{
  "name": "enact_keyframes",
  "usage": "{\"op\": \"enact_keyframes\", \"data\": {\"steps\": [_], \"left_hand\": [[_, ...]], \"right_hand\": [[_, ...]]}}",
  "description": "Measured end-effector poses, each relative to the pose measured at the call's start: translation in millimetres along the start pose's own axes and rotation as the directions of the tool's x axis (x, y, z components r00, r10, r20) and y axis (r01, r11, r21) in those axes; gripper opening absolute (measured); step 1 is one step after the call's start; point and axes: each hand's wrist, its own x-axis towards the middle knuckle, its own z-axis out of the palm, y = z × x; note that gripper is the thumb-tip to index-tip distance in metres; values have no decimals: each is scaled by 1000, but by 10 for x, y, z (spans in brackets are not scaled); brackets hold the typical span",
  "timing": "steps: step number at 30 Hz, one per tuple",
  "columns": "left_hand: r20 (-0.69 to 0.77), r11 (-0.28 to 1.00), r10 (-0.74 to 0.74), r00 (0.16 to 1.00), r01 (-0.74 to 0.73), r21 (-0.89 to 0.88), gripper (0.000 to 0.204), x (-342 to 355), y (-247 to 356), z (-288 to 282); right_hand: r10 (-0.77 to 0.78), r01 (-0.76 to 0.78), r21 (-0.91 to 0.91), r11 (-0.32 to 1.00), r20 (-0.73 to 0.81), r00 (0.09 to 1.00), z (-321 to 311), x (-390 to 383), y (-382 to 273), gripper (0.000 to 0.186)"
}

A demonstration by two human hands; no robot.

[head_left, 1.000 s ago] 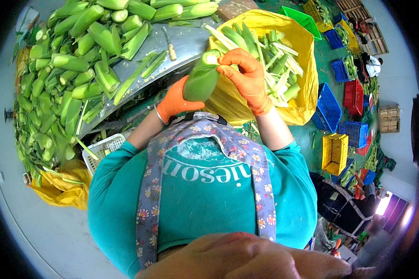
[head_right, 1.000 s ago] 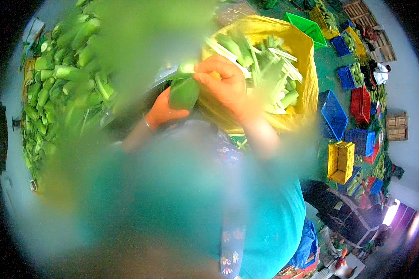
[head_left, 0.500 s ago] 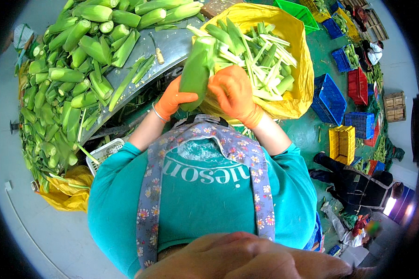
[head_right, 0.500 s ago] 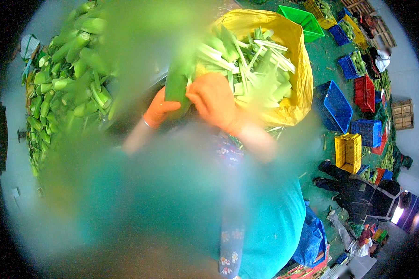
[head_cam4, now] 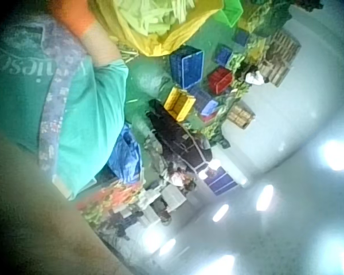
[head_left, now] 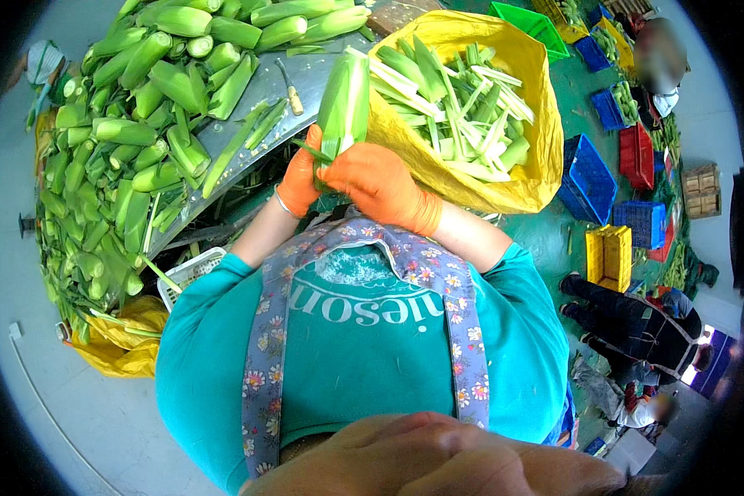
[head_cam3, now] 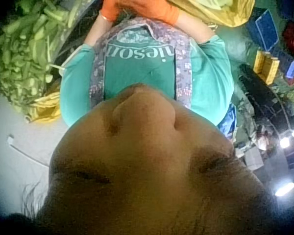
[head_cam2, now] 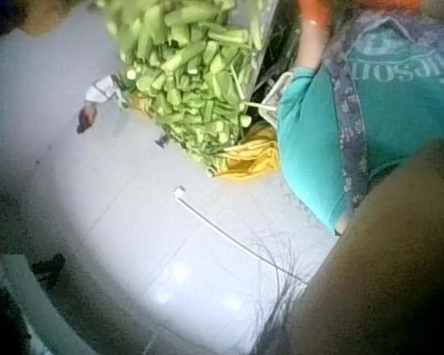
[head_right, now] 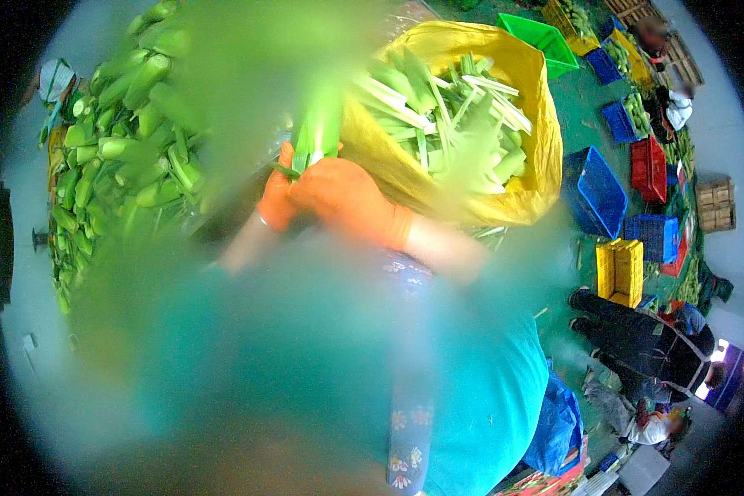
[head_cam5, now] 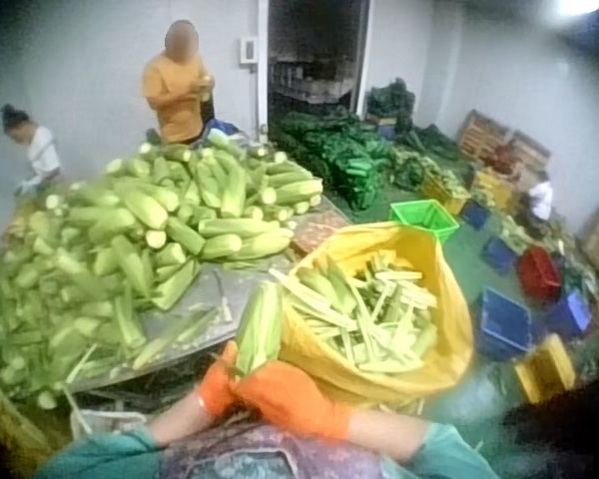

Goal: The person shucks ears of corn by hand and using a knife, removing the husks and silk before placing the cleaned ears into a white plastic basket.

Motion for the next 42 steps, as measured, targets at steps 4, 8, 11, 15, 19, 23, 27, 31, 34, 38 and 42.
{"op": "enact_keyframes", "data": {"steps": [4, 8, 11, 15, 19, 23, 27, 31, 34, 38, 42], "left_hand": [[129, 839, 234, 964, -267, 474, 57, -88, -52, 90], [-63, 960, 34, 997, -15, 279, 43, 55, 23, 168], [-30, 947, 184, 983, -169, 273, 50, 77, 139, -214], [-199, 980, 154, 968, -124, 155, 52, 397, 450, 29], [-121, 996, 77, 990, -82, -34, 70, 722, 977, -454], [-198, 998, 34, 980, -45, -47, 81, 617, 1245, -236], [119, 993, -35, 992, 21, 113, 83, 533, 792, 295], [176, 869, -92, 980, -8, 495, 73, 440, 320, 542], [103, 750, -29, 994, -46, 660, 59, 426, 168, 605], [-5, 647, -18, 1000, 15, 762, 62, 524, 62, 711], [67, 600, -66, 996, -14, 800, 72, 525, 40, 839]], "right_hand": [[23, -34, -52, 998, -196, 980, -42, 193, -8, 22], [516, -379, 394, 837, -339, 787, 57, 432, -1, 24], [469, -232, 511, 828, -404, 785, 182, 567, 87, 24], [475, -314, 496, 810, -239, 847, 143, 408, -272, 24], [304, -156, 428, 890, -305, 902, -89, 361, -501, 23], [233, -363, -32, 931, -713, 661, -660, 199, 175, 22], [83, -494, -627, 603, -566, 820, -1205, -149, 643, 32], [429, -501, 12, 866, -535, 728, -707, 56, 532, 48], [656, -399, 524, 752, -540, 527, -320, 79, 645, 51], [536, -375, 387, 842, -520, 665, -383, 4, 358, 43], [536, -356, 402, 844, -599, 594, -276, -124, 474, 34]]}}
